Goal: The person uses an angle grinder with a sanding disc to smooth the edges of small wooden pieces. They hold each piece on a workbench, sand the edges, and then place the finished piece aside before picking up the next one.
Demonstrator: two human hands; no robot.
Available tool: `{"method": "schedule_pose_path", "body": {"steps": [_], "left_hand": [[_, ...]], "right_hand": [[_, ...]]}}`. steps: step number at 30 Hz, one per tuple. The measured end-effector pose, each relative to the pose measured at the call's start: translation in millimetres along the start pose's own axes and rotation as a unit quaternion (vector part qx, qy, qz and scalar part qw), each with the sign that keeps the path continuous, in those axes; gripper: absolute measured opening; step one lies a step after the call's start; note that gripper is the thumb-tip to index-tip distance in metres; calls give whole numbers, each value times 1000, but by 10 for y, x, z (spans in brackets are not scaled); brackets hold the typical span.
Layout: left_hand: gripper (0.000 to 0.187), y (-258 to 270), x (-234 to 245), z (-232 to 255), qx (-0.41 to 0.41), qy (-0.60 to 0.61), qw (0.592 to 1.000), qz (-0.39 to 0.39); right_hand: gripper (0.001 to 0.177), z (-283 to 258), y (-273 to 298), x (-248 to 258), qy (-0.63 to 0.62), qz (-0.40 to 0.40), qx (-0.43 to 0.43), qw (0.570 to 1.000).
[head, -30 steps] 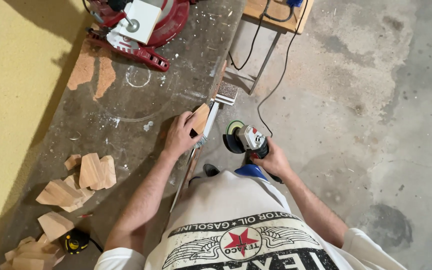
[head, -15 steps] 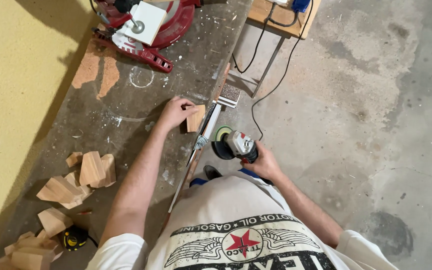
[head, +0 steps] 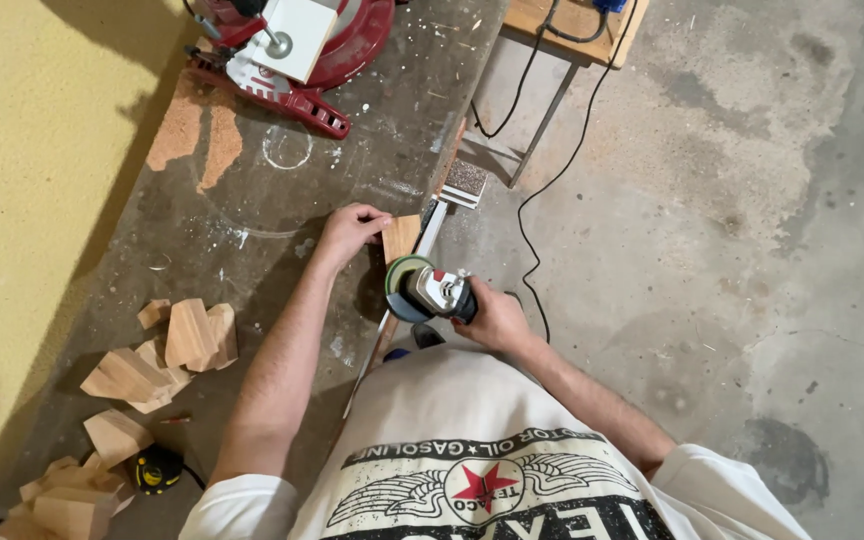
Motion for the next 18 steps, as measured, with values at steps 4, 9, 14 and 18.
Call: {"method": "schedule_pose_path", "body": {"steps": [4, 9, 14, 18], "left_hand": [[26, 9, -4, -54, 1, 8, 1000, -2], [22, -19, -29, -81, 5, 8, 1000, 2], [22, 32, -2, 51, 0, -8, 1000, -5], [19, 15, -6, -11, 1, -38, 999, 3]], "right_hand": [[68, -91, -112, 222, -12, 43, -9, 999], [73, -38, -140, 176, -19, 66, 6, 998], [80, 93, 133, -396, -42, 18, 40, 998], [87, 246, 83, -652, -127, 33, 29, 991]]}}
Point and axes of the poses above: each hand's wrist, its own y-axis away from the middle knuckle, its own x-axis out of the back of the hand, z = x × y, the point moved 6 cm from there along -y, towards the middle knuckle, and after that the axes turned 9 degrees about -x, right-handed, at the moved point
